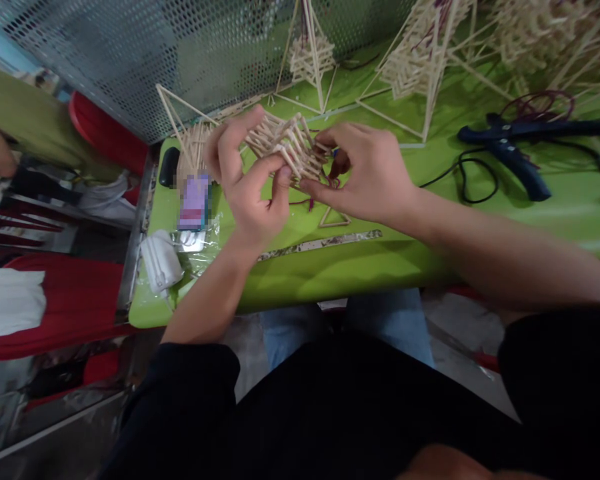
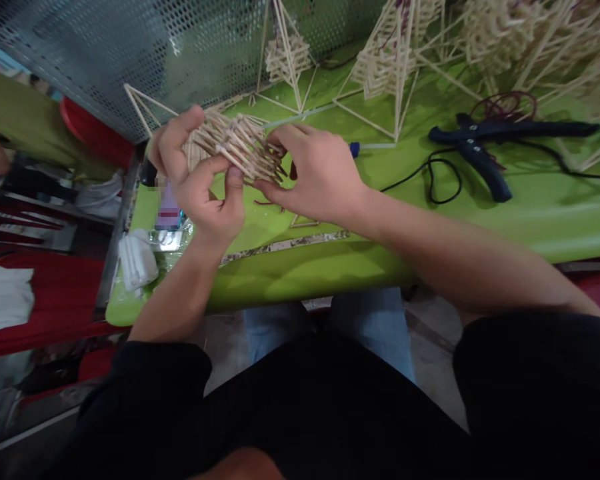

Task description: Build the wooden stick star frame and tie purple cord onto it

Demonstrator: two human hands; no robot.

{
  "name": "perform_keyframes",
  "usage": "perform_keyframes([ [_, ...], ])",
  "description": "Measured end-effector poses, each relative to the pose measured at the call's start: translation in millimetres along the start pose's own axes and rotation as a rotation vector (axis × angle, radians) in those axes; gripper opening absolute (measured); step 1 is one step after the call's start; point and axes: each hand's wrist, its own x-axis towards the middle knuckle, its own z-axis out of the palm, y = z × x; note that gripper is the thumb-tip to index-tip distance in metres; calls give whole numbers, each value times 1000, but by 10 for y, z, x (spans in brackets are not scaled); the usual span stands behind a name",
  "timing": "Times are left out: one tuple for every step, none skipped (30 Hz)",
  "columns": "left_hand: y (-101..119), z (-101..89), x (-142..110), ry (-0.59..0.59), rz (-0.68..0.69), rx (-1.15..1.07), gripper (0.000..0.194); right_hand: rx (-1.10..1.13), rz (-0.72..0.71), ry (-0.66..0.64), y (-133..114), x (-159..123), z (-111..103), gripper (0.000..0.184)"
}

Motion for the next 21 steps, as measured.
perform_keyframes([
  [-21, -1, -12, 9, 26, 39, 48, -12, -14, 13, -1, -2, 2, 50],
  [-41, -1, -23, 21, 47, 79, 48, -21, -28, 21, -4, -7, 4, 50],
  [-61, -1, -32, 34, 62, 118, 47, -27, -38, 22, -11, -12, 4, 50],
  [-79, 0, -41, 50, 71, 150, 45, -29, -43, 18, -21, -19, 2, 49],
  [-97, 3, -48, 71, 76, 172, 43, -29, -43, 10, -35, -28, -2, 48],
  [-117, 7, -53, 88, 76, 185, 40, -27, -39, -2, -52, -37, -7, 47],
  [-139, 13, -58, 104, 75, 190, 39, -24, -33, -10, -72, -47, -14, 46],
  [-165, 21, -63, 122, 78, 188, 37, -20, -26, -11, -92, -58, -21, 46],
  [-194, 31, -69, 140, 86, 186, 37, -15, -19, -7, -113, -70, -28, 46],
  [-224, 42, -77, 158, 95, 186, 37, -9, -12, -5, -134, -82, -34, 46],
  [-254, 55, -88, 178, 106, 189, 38, -4, -5, -2, -154, -94, -38, 45],
  [-281, 69, -102, 201, 117, 192, 39, 0, 0, 0, -173, -107, -41, 43],
  [-302, 82, -117, 227, 128, 196, 40, 4, 5, 0, -190, -119, -42, 42],
  [-314, 94, -130, 247, 134, 200, 41, 7, 7, -2, -206, -132, -41, 41],
  [-316, 103, -140, 260, 133, 202, 43, 12, 9, -2, -220, -145, -38, 40],
  [-307, 107, -145, 265, 127, 202, 44, 20, 11, 2, -232, -157, -32, 39],
  [-289, 108, -142, 267, 117, 200, 46, 28, 12, 10, -242, -169, -25, 39],
  [-262, 106, -133, 267, 107, 198, 47, 37, 13, 21, -250, -179, -17, 38],
  [-230, 102, -119, 271, 98, 195, 49, 43, 11, 36, -255, -187, -9, 38],
  [-194, 97, -102, 275, 93, 191, 51, 47, 8, 51, -258, -193, -2, 38],
  [-157, 94, -87, 275, 91, 188, 52, 49, 3, 65, -259, -196, 4, 38],
])
